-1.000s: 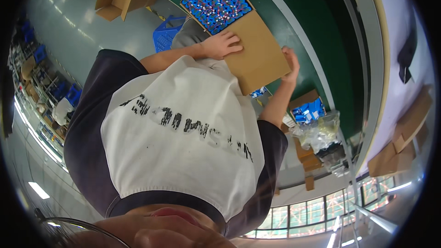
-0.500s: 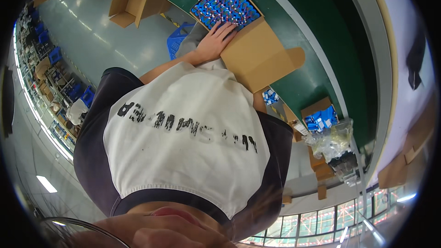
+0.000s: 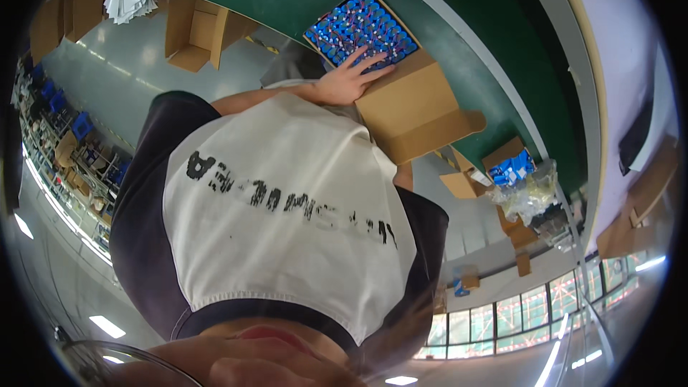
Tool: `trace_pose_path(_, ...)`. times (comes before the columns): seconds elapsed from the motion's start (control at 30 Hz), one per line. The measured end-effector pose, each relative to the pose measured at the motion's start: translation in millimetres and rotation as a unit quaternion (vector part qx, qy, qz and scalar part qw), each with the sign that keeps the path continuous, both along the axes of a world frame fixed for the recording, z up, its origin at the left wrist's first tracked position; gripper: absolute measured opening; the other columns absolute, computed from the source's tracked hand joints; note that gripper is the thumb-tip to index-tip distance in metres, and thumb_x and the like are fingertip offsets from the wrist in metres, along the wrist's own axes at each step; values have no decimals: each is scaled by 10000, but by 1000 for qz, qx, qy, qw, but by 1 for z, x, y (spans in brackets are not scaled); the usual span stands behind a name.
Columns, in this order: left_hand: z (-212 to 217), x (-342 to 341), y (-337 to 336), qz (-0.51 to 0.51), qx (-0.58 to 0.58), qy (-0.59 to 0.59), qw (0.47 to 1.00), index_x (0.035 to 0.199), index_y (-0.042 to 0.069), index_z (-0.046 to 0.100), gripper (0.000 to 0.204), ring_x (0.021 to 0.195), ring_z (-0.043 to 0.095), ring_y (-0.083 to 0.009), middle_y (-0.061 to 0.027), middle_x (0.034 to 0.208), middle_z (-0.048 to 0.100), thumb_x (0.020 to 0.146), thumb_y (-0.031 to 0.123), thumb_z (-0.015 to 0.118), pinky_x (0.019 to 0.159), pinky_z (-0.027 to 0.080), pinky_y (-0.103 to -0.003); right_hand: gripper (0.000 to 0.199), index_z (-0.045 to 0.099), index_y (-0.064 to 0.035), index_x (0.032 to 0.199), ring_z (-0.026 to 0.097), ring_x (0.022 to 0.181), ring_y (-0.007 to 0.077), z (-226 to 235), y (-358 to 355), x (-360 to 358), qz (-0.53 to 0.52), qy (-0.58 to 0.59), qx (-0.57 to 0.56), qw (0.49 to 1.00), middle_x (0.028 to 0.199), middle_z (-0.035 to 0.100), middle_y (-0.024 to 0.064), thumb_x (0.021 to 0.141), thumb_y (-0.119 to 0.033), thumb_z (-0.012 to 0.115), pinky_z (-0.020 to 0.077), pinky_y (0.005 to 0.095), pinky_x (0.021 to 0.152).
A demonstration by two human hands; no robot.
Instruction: The person organizes blue rectangular battery packs on a green workbench, arranging them into neat rows. They then transfer the batteries into a cardboard box and later unpack a new batch of batteries from a plastic bag to continue the arrangement process.
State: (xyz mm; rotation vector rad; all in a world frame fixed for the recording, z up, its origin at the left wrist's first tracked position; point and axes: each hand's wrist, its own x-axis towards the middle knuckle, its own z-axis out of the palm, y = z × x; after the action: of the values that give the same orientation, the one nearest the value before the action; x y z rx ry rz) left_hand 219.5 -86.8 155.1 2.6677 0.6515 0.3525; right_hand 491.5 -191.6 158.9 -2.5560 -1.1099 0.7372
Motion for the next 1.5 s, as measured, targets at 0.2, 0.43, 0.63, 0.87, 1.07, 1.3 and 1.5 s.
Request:
trace_pose_path(0.2, 33, -51, 41, -84, -116, -47, 988, 1267, 111, 766, 545, 1571, 287, -365, -93, 1613, 473, 826, 404, 639, 1274, 175, -683, 450, 531, -112, 1392, 405, 1317, 317, 28, 30, -50, 86, -107, -74, 988, 1408, 424, 170, 1051, -401, 574, 298, 521, 1112)
trace_pose_path(0.43, 18, -123, 82, -28, -155, -173, 972, 1376, 65, 680, 609, 1485, 424, -366, -130, 1538, 545, 834, 329, 761, 1245, 307, -577, 516, 511, -123, 1467, 370, 1412, 351, 37, 92, -141, 189, -153, -137, 960, 1510, 394, 200, 1049, -419, 575, 264, 566, 1180)
trace_pose_path(0.63, 6, -239, 129, 297, -324, -190, 878, 1283, 67, 728, 431, 1281, 550, -399, -151, 1364, 629, 877, 208, 697, 1097, 467, -479, 576, 494, -133, 1531, 340, 1494, 379, 13, 198, -243, 340, -115, -124, 925, 1598, 369, 226, 1047, -434, 576, 236, 604, 1238)
trace_pose_path(0.87, -119, -339, 175, 559, -226, -105, 791, 1214, 7, 729, 355, 970, 665, -390, -223, 1119, 714, 977, 270, 712, 916, 536, -444, 753, 333, -241, 1682, 208, 1594, 433, -55, 263, -357, 453, -110, 96, 880, 1738, 210, 232, 1025, -513, 582, 124, 697, 1263)
trace_pose_path(1.07, -126, -366, 168, 635, -506, -156, 563, 1216, -19, 681, 395, 1052, 683, -290, -159, 1170, 718, 1011, 319, 694, 913, 531, -384, 712, 376, -267, 1660, 183, 1602, 414, -62, 260, -361, 458, -117, 88, 877, 1742, 206, 213, 1029, -534, 569, 124, 690, 1266)
trace_pose_path(1.3, -85, -350, 162, 663, -241, -130, 697, 1363, -10, 557, 485, 1263, 563, -364, -226, 1401, 575, 981, 250, 706, 1060, 450, -456, 976, 360, -62, 1629, 253, 1551, 458, -52, 239, -305, 241, 25, 127, 962, 1689, 243, 290, 870, -445, 839, 231, 592, 1259)
trace_pose_path(1.5, -65, -272, 208, 463, -469, -78, 748, 1594, -4, 395, 834, 1496, 429, -422, -291, 1585, 470, 968, 445, 714, 1215, 360, -441, 1031, 156, -50, 1695, 383, 1514, 343, -57, 250, -304, -8, 369, 5, 929, 1640, 384, 199, 947, -354, 797, 346, 424, 1219)
